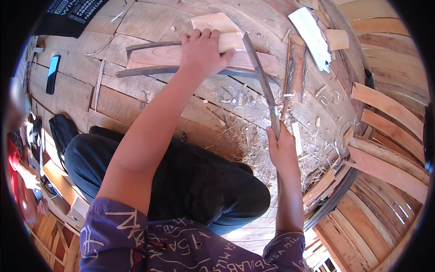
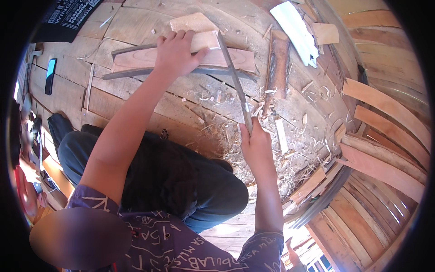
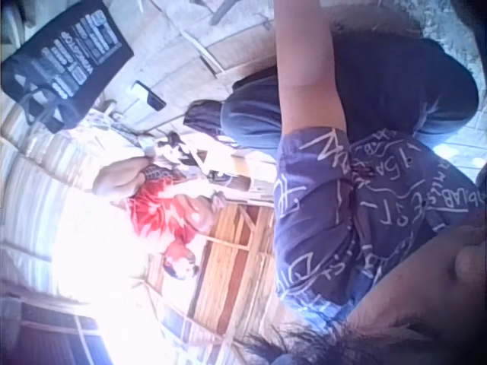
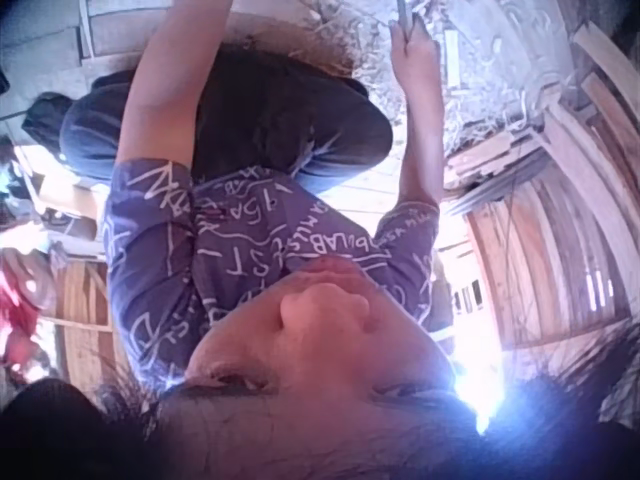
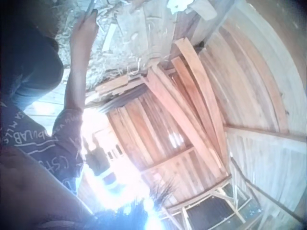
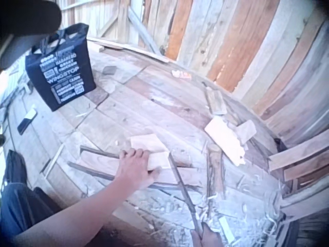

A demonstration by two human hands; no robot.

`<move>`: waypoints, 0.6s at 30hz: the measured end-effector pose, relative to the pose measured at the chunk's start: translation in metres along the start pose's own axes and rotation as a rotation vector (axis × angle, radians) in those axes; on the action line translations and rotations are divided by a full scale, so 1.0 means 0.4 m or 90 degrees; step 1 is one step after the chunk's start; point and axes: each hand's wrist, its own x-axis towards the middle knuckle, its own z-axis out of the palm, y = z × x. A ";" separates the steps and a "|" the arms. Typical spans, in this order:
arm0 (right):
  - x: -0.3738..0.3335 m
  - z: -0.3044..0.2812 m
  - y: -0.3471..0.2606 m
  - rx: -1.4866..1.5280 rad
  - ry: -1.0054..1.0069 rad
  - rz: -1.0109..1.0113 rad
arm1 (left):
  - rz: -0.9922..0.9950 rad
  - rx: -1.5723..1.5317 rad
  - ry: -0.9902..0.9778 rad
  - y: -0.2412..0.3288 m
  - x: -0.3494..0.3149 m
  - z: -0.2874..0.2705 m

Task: The person sits on a wooden floor and uses a hand saw to cut a small rectangular piece of wood. They hold the wood steady with their left hand while sawing with their right hand, creating sawdust on the floor. Another person is visible in the background handling a cardboard box.

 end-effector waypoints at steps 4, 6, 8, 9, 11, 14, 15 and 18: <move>0.118 0.044 -0.008 -0.005 0.042 -0.069 | 0.005 0.013 -0.003 0.014 -0.001 0.002; 0.180 0.051 -0.027 0.002 0.044 -0.084 | -0.010 0.001 -0.019 0.019 0.005 -0.002; 0.213 0.059 -0.037 0.003 0.045 -0.103 | -0.018 0.001 -0.023 0.014 0.005 -0.002; 0.220 0.064 -0.038 0.003 0.049 -0.112 | -0.015 0.008 -0.020 0.010 0.004 -0.001; 0.220 0.068 -0.043 0.001 0.046 -0.106 | -0.010 0.013 -0.010 0.006 0.002 0.001; 0.204 0.066 -0.049 -0.006 0.024 -0.066 | -0.018 0.009 -0.003 0.008 -0.001 0.000; 0.180 0.056 -0.046 -0.013 0.019 -0.058 | -0.024 0.005 -0.006 0.013 -0.002 0.001; 0.085 0.034 -0.013 -0.024 0.040 -0.051 | -0.035 0.005 -0.013 0.014 0.003 -0.003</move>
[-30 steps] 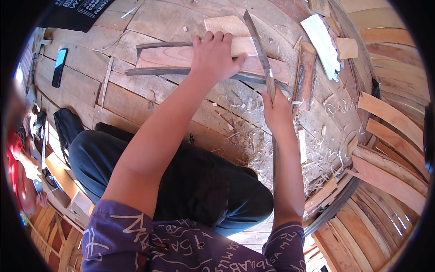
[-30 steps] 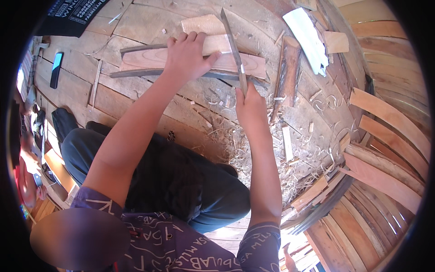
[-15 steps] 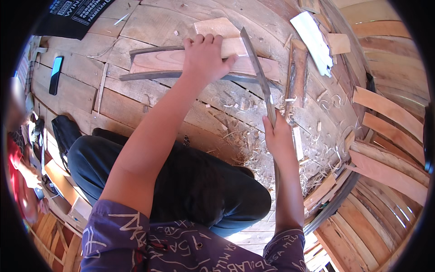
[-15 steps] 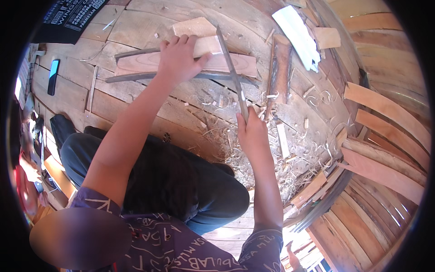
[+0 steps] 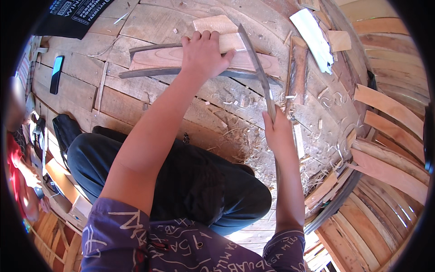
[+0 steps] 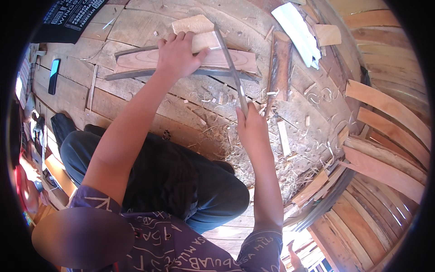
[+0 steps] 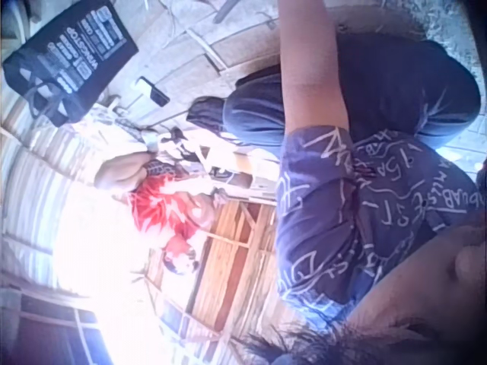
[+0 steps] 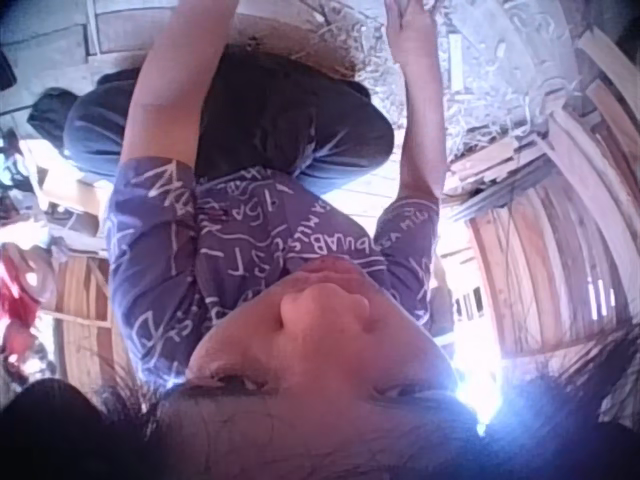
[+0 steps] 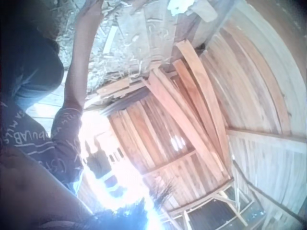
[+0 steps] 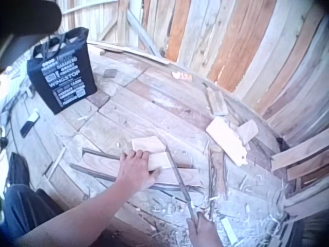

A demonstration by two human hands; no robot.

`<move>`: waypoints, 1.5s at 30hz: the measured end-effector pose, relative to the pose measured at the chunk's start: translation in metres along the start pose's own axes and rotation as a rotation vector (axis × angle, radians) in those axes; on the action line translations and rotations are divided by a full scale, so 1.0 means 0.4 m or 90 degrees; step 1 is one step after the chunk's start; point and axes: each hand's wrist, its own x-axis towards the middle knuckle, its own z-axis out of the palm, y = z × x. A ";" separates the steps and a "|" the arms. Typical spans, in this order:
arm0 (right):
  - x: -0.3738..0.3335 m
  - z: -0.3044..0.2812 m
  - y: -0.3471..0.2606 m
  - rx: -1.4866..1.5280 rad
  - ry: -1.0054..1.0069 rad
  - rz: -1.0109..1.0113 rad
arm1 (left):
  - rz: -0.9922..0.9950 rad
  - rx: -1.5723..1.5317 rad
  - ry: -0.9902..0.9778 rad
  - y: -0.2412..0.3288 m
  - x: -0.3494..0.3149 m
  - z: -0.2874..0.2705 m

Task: The person sits on a wooden floor and uses a hand saw to cut a small rectangular piece of wood. They hold the wood steady with their left hand while sawing with their right hand, creating sawdust on the floor. Another person is visible in the background handling a cardboard box.

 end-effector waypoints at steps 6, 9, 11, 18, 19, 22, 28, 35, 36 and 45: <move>-0.061 -0.009 0.011 0.032 -0.022 0.038 | 0.034 0.002 0.026 -0.019 -0.007 0.007; 0.013 0.019 0.013 0.023 0.008 -0.018 | 0.047 0.001 0.039 -0.013 -0.009 0.011; 0.085 0.038 0.001 0.014 0.022 -0.040 | 0.054 0.001 0.035 -0.004 -0.009 0.011; 0.115 0.047 -0.023 0.003 0.013 -0.029 | 0.007 -0.005 0.000 0.003 -0.002 -0.003; 0.081 0.037 -0.016 0.003 0.008 -0.026 | -0.006 -0.001 -0.001 0.000 -0.004 -0.007; -0.043 -0.017 0.019 -0.004 -0.007 0.010 | -0.003 0.004 -0.025 0.001 0.000 -0.011; -0.106 -0.074 0.017 -0.003 -0.053 0.046 | 0.035 0.013 0.039 -0.015 -0.002 0.009; 0.131 0.023 -0.029 -0.019 -0.007 -0.027 | 0.051 -0.019 0.026 0.003 -0.007 0.011; 0.149 0.029 -0.026 -0.014 0.007 -0.047 | 0.049 -0.029 0.016 0.014 -0.002 0.011; 0.102 0.017 -0.059 -0.043 0.028 -0.053 | 0.073 -0.026 0.057 -0.011 -0.037 0.004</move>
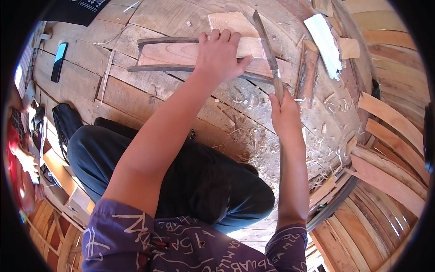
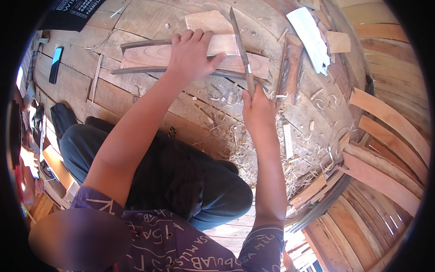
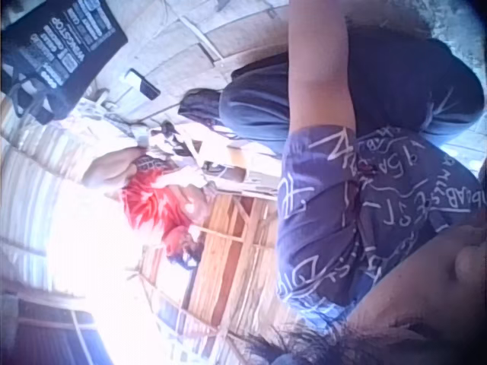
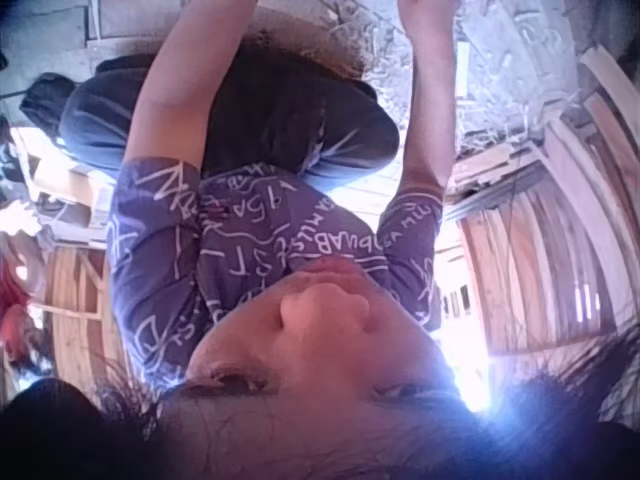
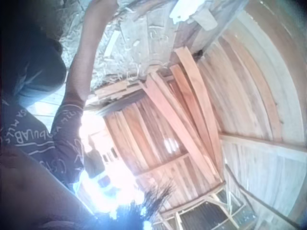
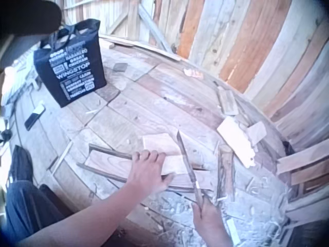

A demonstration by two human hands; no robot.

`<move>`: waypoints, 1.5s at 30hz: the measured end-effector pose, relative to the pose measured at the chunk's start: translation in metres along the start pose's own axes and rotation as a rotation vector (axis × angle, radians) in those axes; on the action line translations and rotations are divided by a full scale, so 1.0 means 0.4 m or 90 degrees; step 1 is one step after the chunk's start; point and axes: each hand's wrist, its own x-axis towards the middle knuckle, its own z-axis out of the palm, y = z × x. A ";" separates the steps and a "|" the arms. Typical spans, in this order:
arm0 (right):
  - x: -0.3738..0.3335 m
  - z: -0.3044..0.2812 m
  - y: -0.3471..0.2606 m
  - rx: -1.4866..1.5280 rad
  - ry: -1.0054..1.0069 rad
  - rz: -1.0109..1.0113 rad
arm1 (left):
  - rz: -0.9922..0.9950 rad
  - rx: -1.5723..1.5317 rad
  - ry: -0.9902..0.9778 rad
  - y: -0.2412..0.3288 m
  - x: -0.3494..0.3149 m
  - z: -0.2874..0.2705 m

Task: The person sits on a wooden floor and uses a hand saw to cut a small rectangular piece of wood. They hold the wood steady with their left hand while sawing with their right hand, creating sawdust on the floor. Another person is visible in the background handling a cardboard box.

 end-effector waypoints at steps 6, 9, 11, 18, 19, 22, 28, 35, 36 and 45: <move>-0.011 0.051 0.013 0.009 0.008 0.025 | -0.063 0.002 -0.067 0.014 0.038 -0.002; -0.077 0.009 0.012 0.025 -0.025 0.069 | -0.074 0.008 -0.094 0.005 0.047 -0.009; -0.142 -0.024 0.024 0.023 -0.045 0.092 | -0.079 0.015 -0.093 0.003 0.046 -0.007; -0.147 -0.030 0.033 0.046 -0.027 0.043 | -0.042 0.021 -0.060 -0.009 0.034 -0.006; -0.111 -0.018 0.028 0.043 -0.017 0.018 | -0.037 0.013 -0.058 -0.006 0.034 -0.004; 0.005 0.027 0.021 0.028 -0.014 0.009 | -0.038 0.017 -0.045 0.009 0.030 0.003; -0.083 -0.006 0.029 0.043 -0.020 0.031 | -0.079 0.043 -0.065 -0.001 0.045 -0.001; -0.172 -0.057 0.026 0.056 -0.060 0.064 | -0.033 0.029 -0.036 -0.006 0.030 0.004; -0.142 -0.047 0.027 0.049 -0.040 0.040 | -0.036 0.026 -0.042 -0.007 0.030 0.005; -0.074 0.015 0.046 0.040 0.014 -0.011 | -0.060 0.034 -0.065 0.001 0.041 -0.003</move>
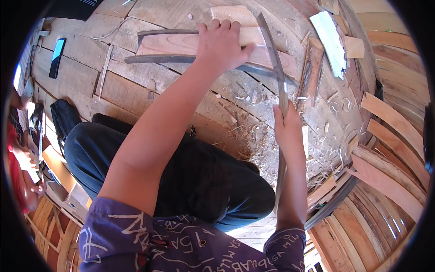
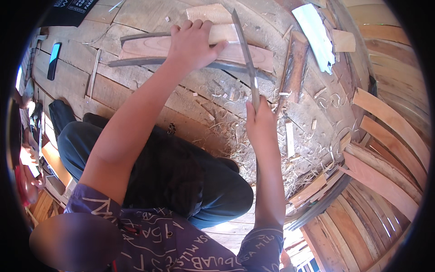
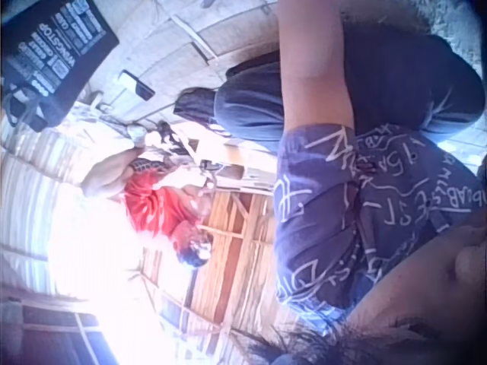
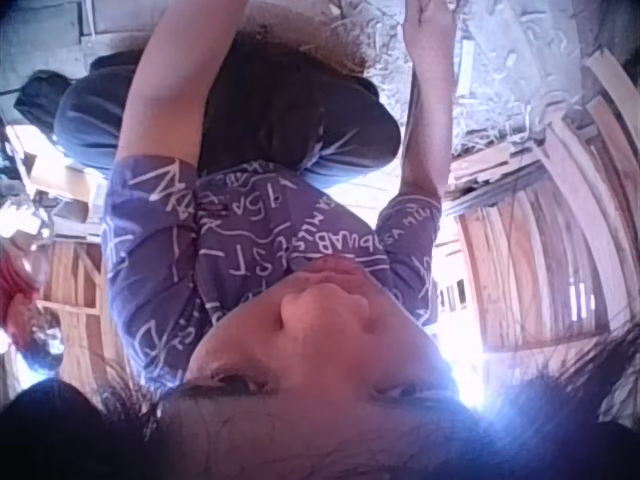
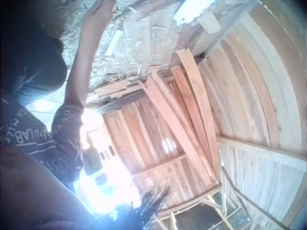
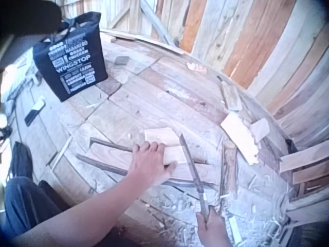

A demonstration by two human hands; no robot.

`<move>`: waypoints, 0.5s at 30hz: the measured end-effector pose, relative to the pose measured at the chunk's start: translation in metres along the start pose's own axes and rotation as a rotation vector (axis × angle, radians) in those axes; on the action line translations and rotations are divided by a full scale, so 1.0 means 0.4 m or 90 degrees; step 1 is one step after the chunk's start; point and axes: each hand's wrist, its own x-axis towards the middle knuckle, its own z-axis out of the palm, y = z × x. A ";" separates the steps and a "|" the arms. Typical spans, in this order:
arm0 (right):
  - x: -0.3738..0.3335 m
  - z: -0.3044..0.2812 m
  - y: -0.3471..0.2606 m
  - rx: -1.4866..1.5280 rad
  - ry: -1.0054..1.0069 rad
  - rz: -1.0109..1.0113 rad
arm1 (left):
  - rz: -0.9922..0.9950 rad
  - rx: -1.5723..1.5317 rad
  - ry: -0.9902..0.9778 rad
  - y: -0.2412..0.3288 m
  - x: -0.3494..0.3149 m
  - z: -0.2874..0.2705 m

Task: The person sits on a wooden floor and uses a hand saw to cut a small rectangular piece of wood. They hold the wood steady with their left hand while sawing with their right hand, creating sawdust on the floor. Another person is visible in the background handling a cardboard box.

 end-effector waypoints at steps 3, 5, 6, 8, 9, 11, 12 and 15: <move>-0.102 -0.056 -0.001 0.004 -0.074 0.145 | 0.010 0.008 0.014 -0.010 -0.009 0.003; -0.113 -0.070 -0.014 0.010 -0.095 0.139 | 0.025 0.003 0.023 -0.013 -0.011 0.006; -0.116 -0.070 -0.019 0.015 -0.106 0.132 | 0.021 0.001 0.030 -0.021 -0.014 0.012; -0.079 -0.055 -0.012 0.015 -0.066 0.080 | 0.027 -0.009 0.037 -0.009 -0.005 0.011; -0.048 -0.043 -0.006 0.016 -0.049 0.053 | 0.035 -0.012 0.032 0.000 -0.008 0.010; 0.045 -0.001 -0.009 0.006 -0.031 0.030 | 0.029 -0.006 0.016 0.000 -0.008 0.008; 0.069 0.009 -0.011 0.000 -0.022 0.019 | 0.020 -0.005 0.007 0.008 -0.001 0.010; 0.072 0.002 -0.013 -0.015 -0.009 0.009 | 0.013 -0.006 0.020 0.014 -0.003 0.014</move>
